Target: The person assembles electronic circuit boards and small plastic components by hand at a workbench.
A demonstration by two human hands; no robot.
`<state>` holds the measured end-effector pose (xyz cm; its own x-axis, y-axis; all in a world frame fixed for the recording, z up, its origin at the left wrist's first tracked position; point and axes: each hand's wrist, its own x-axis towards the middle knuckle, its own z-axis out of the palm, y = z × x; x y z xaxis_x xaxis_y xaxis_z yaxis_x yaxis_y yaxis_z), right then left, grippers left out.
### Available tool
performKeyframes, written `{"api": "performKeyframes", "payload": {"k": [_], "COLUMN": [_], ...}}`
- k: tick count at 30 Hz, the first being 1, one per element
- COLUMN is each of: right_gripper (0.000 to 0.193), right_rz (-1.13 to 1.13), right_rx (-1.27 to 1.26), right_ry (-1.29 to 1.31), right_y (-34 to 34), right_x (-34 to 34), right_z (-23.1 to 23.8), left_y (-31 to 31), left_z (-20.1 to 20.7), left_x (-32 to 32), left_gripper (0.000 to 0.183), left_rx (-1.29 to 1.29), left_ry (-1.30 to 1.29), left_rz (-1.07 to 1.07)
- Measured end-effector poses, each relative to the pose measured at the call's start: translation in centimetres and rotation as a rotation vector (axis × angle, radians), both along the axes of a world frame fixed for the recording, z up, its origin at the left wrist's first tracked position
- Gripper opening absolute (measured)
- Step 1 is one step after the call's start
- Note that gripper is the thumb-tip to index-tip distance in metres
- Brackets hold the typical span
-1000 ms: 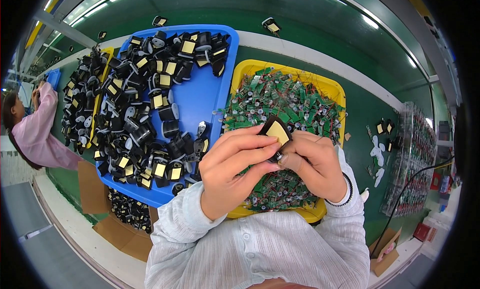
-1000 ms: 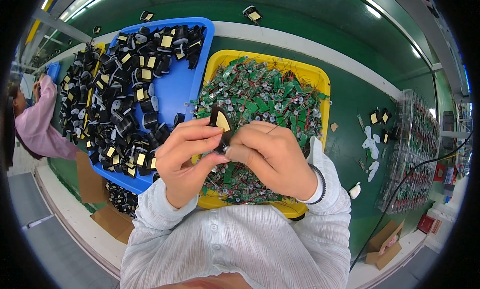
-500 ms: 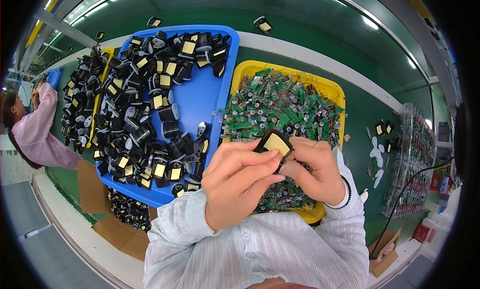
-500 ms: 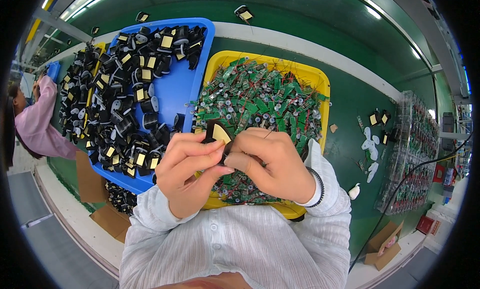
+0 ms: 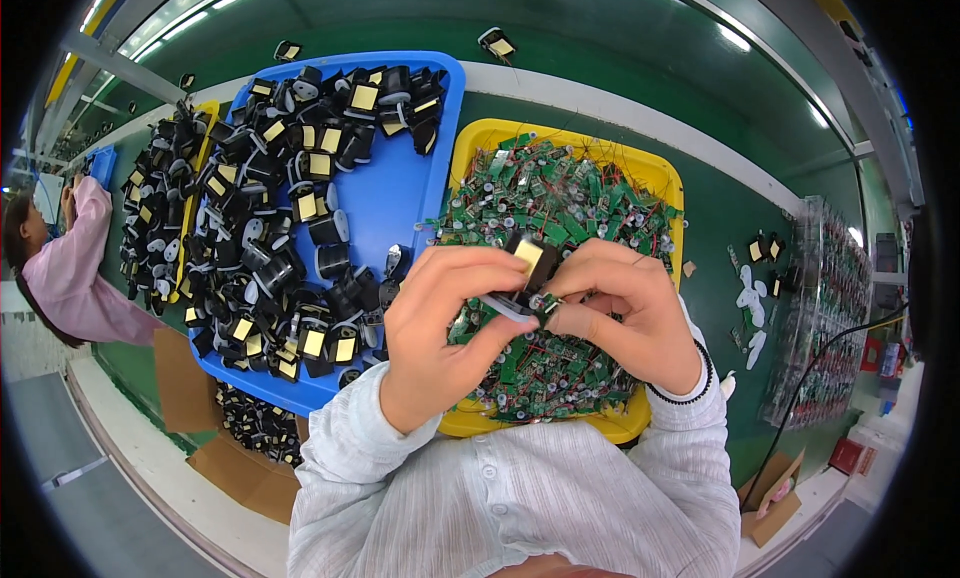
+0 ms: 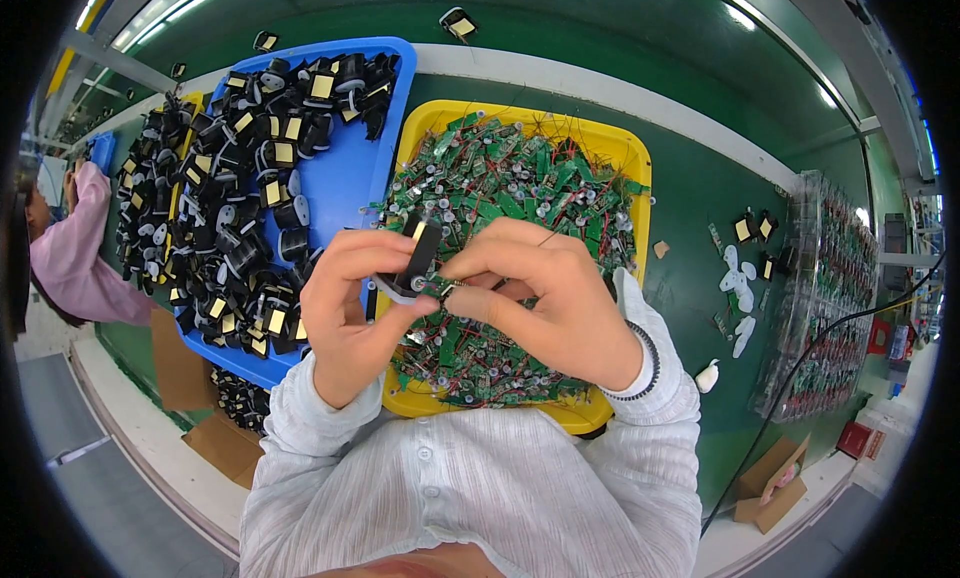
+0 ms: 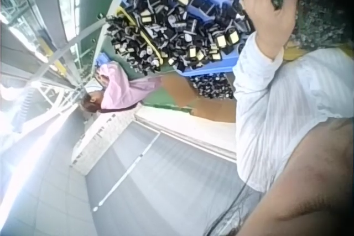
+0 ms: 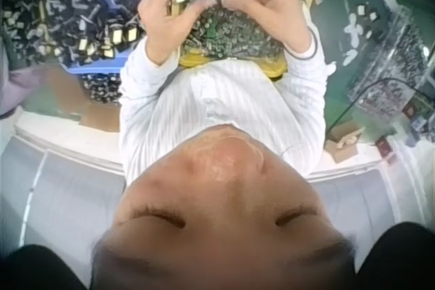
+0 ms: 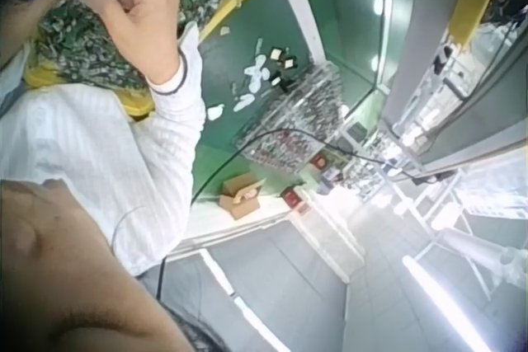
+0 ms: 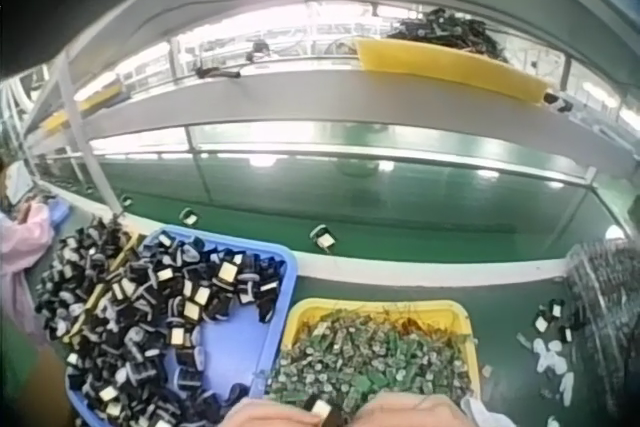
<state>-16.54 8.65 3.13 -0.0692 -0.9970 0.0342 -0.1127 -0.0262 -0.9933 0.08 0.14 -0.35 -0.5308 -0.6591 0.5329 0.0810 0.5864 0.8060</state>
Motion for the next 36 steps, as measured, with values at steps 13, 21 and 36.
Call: {"api": "performKeyframes", "payload": {"k": [13, 21, 36], "right_gripper": [0.009, 0.012, 0.011], "right_rz": [-0.058, -0.071, -0.056], "right_rx": [0.083, 0.041, 0.076], "right_ry": [-0.425, -0.534, -0.437], "right_y": [0.0, 0.0, 0.2], "right_x": [-0.5, -0.3, -0.3], "right_z": [0.1, -0.6, -0.2], "left_y": [0.3, 0.7, 0.8], "left_z": [0.2, 0.2, 0.2], "left_x": [0.5, 0.4, 0.3], "left_gripper": [0.030, 0.030, 0.032], "left_rx": [0.237, 0.338, 0.212], "left_ry": [-0.113, -0.065, -0.115], "left_rz": [-0.160, -0.161, -0.128]}}
